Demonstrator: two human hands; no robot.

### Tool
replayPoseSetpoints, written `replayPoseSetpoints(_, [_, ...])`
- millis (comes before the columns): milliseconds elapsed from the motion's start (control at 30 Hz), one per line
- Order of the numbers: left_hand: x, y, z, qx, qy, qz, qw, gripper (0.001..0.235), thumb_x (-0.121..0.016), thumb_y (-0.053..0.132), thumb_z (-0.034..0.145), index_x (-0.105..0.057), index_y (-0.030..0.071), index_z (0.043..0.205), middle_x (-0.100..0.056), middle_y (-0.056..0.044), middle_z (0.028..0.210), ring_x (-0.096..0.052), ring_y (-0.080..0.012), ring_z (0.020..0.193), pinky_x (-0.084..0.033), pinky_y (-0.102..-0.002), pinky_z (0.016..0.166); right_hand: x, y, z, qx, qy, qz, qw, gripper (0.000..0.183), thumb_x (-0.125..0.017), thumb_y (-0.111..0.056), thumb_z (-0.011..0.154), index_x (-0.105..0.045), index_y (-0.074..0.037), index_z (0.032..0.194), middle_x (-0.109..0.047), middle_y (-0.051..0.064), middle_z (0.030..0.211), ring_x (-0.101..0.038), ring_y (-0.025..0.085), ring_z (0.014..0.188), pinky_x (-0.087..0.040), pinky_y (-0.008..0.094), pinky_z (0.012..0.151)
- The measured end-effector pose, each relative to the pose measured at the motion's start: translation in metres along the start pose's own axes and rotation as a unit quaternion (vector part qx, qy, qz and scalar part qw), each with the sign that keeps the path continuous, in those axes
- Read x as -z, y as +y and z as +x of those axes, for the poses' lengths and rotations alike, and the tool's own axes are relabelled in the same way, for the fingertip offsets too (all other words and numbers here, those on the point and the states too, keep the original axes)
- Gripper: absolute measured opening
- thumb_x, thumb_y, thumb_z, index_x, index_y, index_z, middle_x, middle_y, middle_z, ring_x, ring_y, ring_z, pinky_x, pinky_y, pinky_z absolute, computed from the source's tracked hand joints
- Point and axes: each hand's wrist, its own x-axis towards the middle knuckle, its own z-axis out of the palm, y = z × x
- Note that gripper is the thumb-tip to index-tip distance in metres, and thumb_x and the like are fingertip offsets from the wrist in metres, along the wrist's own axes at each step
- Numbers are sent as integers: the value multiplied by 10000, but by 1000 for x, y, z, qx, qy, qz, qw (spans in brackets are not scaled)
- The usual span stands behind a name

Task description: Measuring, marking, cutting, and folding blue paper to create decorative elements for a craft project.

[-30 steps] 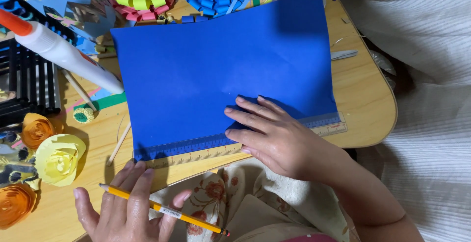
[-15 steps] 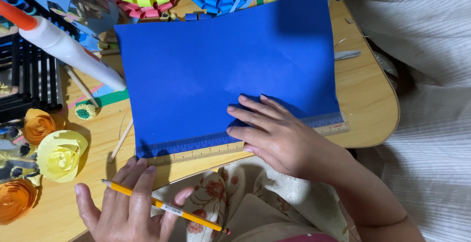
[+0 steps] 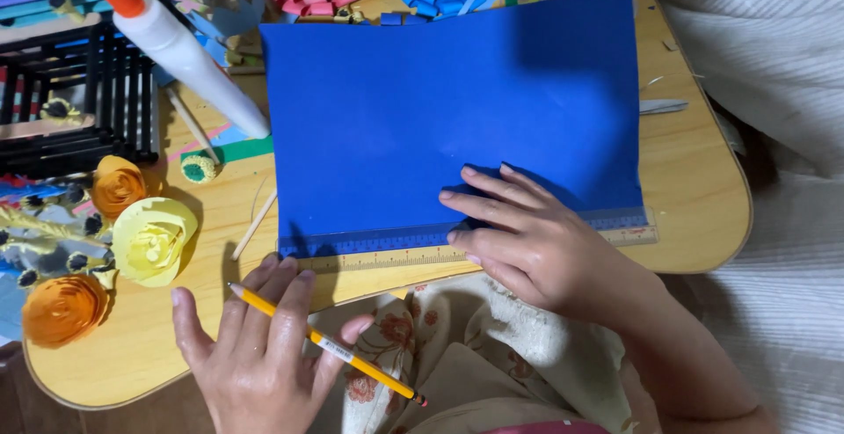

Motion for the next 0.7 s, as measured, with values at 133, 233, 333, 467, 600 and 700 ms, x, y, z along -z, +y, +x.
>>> replayPoseSetpoints(133, [1,-1,1,-13,-7,1,1000,528,-625,629,969,-691,111,1053,-766,-75,1101,-729,-237,1063,-150,-520,1271,2,-20,2,39,45,-134,989,230,-693,-269,968,-727,-67,1073,-666,142,1251,-575,363,1206,-435,508,1006])
replayPoseSetpoints(233, [1,-2,1,-23,-1,4,1000,538,-628,628,970,-701,104,1069,-772,-74,1089,-721,-240,1029,-156,-524,1271,-2,-35,1,46,46,-239,969,369,-734,-383,965,-714,-36,1089,-691,118,1111,-622,275,993,-501,364,826])
replayPoseSetpoints(333, [3,-2,2,-27,-8,12,1000,543,-618,635,970,-705,109,1075,-775,-70,1084,-717,-246,1009,-173,-529,1269,-6,-49,-2,32,28,-304,952,425,-739,-383,961,-688,-3,1145,-680,111,1090,-624,236,945,-534,319,791])
replayPoseSetpoints(467, [13,-4,7,-14,-59,-10,998,567,-658,635,912,-688,115,1138,-770,-90,1151,-711,-247,1044,-176,-509,1280,-17,-56,-7,12,20,-381,924,538,-724,-450,944,-668,4,1228,-654,118,1125,-609,246,993,-543,323,877])
replayPoseSetpoints(600, [20,-12,25,7,-109,-37,993,524,-570,599,920,-676,147,1162,-771,-75,1061,-736,-262,1007,-302,-578,1222,-24,-59,-12,-12,12,-398,917,593,-732,-474,914,-667,-4,1269,-639,111,1138,-587,257,1005,-537,347,927])
replayPoseSetpoints(700, [27,-3,60,16,-67,-168,983,491,-483,435,1010,-635,63,1291,-769,-35,976,-738,-242,908,-323,-559,1222,-28,-62,-15,-35,24,-386,922,536,-695,-408,945,-658,-4,1295,-634,118,1180,-581,272,1076,-513,395,981])
